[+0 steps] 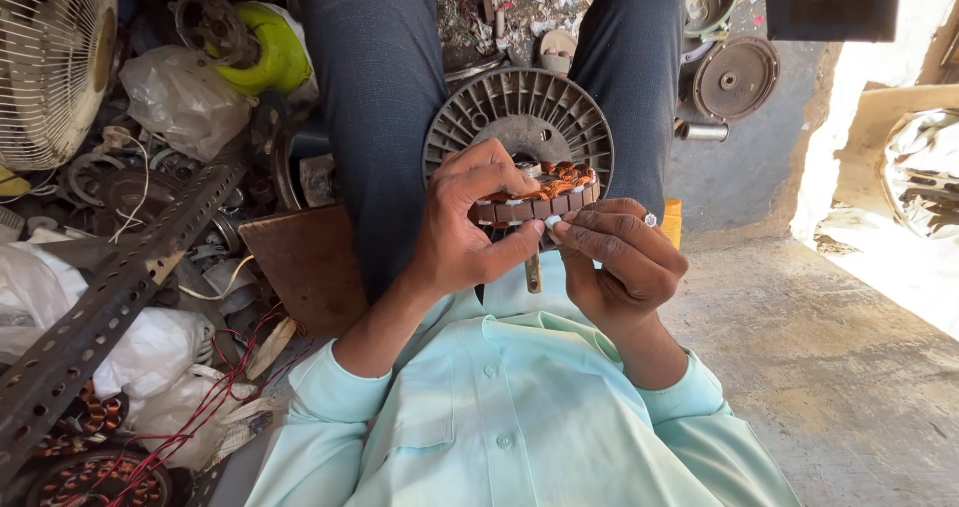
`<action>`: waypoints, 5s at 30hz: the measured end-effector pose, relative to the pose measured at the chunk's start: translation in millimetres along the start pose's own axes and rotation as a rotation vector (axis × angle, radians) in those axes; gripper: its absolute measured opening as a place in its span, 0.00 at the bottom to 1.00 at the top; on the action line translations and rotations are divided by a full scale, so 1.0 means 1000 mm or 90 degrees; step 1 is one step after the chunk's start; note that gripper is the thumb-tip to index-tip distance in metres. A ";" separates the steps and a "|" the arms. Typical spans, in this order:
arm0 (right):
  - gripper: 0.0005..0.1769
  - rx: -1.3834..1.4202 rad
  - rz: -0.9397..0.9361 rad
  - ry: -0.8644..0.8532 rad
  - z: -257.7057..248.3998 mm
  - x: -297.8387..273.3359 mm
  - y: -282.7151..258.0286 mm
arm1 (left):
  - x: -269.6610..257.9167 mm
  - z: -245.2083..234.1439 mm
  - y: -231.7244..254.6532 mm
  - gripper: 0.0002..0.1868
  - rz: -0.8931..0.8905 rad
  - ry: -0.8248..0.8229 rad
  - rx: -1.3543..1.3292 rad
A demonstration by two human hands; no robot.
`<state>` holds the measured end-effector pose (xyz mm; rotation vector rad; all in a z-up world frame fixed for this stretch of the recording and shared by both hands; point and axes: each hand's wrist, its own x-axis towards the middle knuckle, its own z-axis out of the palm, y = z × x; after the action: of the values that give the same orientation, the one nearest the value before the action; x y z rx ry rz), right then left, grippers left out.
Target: The recorder is rewiring or repairing the stator of an electric motor or fan, using wire and matches to prepare wire ends.
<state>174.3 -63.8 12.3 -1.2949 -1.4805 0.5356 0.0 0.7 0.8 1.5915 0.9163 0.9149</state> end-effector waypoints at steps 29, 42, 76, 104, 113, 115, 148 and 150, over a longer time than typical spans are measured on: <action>0.22 0.160 -0.003 0.035 0.004 0.001 0.041 | -0.004 0.003 -0.008 0.17 0.056 0.028 0.061; 0.17 0.347 0.212 0.048 0.005 -0.039 0.044 | -0.028 0.025 -0.043 0.21 0.226 0.152 0.265; 0.39 0.063 0.010 -0.036 0.012 -0.093 0.038 | -0.019 0.016 -0.026 0.23 0.214 0.128 0.185; 0.20 -0.274 -0.337 -0.579 -0.025 0.061 -0.004 | -0.074 -0.010 -0.002 0.16 0.045 0.081 0.368; 0.11 -0.116 0.080 -0.306 -0.038 -0.002 0.075 | -0.064 0.018 -0.040 0.16 0.091 0.056 0.467; 0.11 -0.149 0.043 -0.266 -0.020 -0.015 0.064 | -0.063 0.022 -0.040 0.14 0.086 0.063 0.455; 0.17 -0.292 -0.047 -0.412 -0.007 0.003 0.029 | -0.093 0.040 -0.050 0.09 0.118 0.089 0.416; 0.16 -0.293 -0.046 -0.411 -0.005 -0.001 0.027 | -0.098 0.035 -0.054 0.10 0.121 0.114 0.409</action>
<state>190.5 -58.0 -9.2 -1.4837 -2.2782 0.6210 -14.9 -92.1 -68.6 2.1950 1.2871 0.9601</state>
